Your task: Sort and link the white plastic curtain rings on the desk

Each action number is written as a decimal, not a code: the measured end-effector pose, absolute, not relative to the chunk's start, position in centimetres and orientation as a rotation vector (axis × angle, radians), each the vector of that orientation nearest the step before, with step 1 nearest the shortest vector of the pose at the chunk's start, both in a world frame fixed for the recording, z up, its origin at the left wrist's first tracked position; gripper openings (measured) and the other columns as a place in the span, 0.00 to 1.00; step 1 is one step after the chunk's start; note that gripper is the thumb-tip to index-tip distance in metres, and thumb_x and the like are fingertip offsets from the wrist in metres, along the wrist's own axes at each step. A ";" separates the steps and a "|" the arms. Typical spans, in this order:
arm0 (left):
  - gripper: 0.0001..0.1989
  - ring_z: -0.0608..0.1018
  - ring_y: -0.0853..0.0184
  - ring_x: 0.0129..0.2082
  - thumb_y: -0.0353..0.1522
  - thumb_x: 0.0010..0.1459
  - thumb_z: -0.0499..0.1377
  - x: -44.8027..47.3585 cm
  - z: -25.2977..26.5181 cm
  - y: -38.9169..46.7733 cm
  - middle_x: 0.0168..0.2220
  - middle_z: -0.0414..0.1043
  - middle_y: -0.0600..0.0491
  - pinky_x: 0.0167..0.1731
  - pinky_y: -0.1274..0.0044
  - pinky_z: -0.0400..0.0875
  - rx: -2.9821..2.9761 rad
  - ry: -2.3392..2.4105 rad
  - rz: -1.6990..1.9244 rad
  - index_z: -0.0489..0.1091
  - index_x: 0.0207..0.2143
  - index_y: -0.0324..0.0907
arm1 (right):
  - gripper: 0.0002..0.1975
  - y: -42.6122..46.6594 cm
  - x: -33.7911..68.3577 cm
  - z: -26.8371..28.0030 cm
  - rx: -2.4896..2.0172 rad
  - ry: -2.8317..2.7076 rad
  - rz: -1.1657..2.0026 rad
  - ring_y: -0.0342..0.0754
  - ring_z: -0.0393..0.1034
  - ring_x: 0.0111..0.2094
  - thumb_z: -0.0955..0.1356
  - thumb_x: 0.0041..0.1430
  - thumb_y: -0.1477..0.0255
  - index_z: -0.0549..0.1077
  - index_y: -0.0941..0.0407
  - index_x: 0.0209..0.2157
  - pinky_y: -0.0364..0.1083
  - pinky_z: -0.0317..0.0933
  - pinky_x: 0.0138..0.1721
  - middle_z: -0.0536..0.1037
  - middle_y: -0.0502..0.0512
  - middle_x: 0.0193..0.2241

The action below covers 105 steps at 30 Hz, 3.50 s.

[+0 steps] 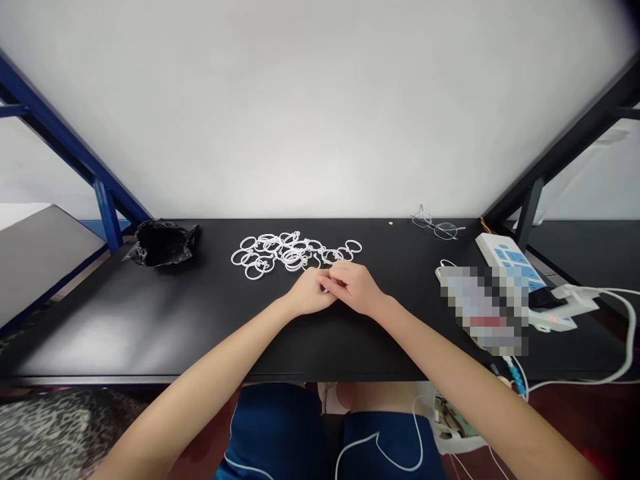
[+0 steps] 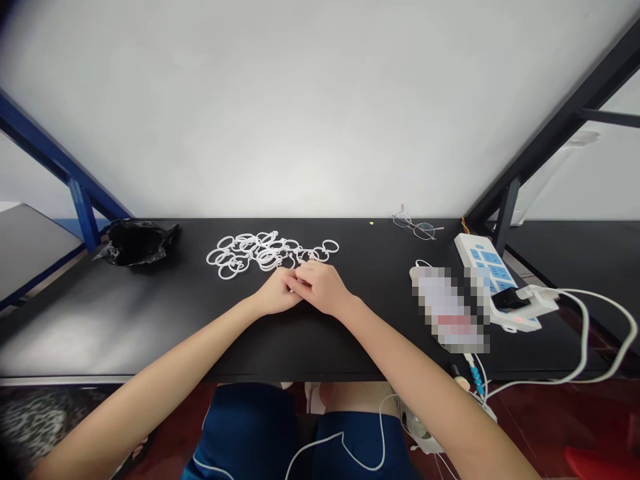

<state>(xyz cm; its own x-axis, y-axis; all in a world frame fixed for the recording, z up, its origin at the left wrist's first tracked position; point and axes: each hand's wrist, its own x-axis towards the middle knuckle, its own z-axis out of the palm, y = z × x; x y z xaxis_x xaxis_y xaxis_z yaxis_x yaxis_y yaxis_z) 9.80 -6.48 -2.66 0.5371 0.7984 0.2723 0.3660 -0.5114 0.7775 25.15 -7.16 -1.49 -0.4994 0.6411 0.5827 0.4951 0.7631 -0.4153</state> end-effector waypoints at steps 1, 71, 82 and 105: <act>0.04 0.66 0.74 0.20 0.26 0.44 0.53 9.7 -2.6 -6.4 0.18 0.65 0.58 0.21 0.82 0.58 2.109 0.923 0.778 0.64 0.19 0.38 | 0.23 -7.1 25.2 -1.6 -0.837 -2.206 0.234 0.42 0.56 0.22 0.61 0.66 0.63 0.56 0.55 0.18 0.43 0.52 0.27 0.61 0.48 0.17; 0.13 0.72 0.63 0.33 0.41 0.58 0.56 2.0 -0.6 -2.4 0.33 0.70 0.50 0.37 0.72 0.65 2.449 1.357 0.762 0.69 0.27 0.41 | 0.22 -5.3 26.8 -2.6 -1.116 -1.711 0.644 0.40 0.61 0.16 0.59 0.66 0.57 0.65 0.56 0.22 0.41 0.56 0.22 0.65 0.47 0.15; 0.09 0.72 0.65 0.33 0.38 0.57 0.58 5.1 0.2 -4.4 0.32 0.70 0.53 0.36 0.73 0.66 2.453 1.225 1.017 0.64 0.32 0.42 | 0.18 -5.7 26.4 -2.2 -1.111 -1.690 0.720 0.40 0.62 0.17 0.60 0.64 0.56 0.69 0.56 0.32 0.40 0.57 0.22 0.67 0.46 0.17; 0.09 0.73 0.64 0.34 0.36 0.58 0.56 4.7 -0.3 -3.8 0.35 0.71 0.51 0.40 0.70 0.67 2.467 1.488 1.099 0.65 0.40 0.42 | 0.10 -4.5 28.2 -0.6 -1.122 -2.096 1.201 0.38 0.64 0.22 0.70 0.44 0.75 0.76 0.59 0.33 0.39 0.58 0.23 0.77 0.53 0.30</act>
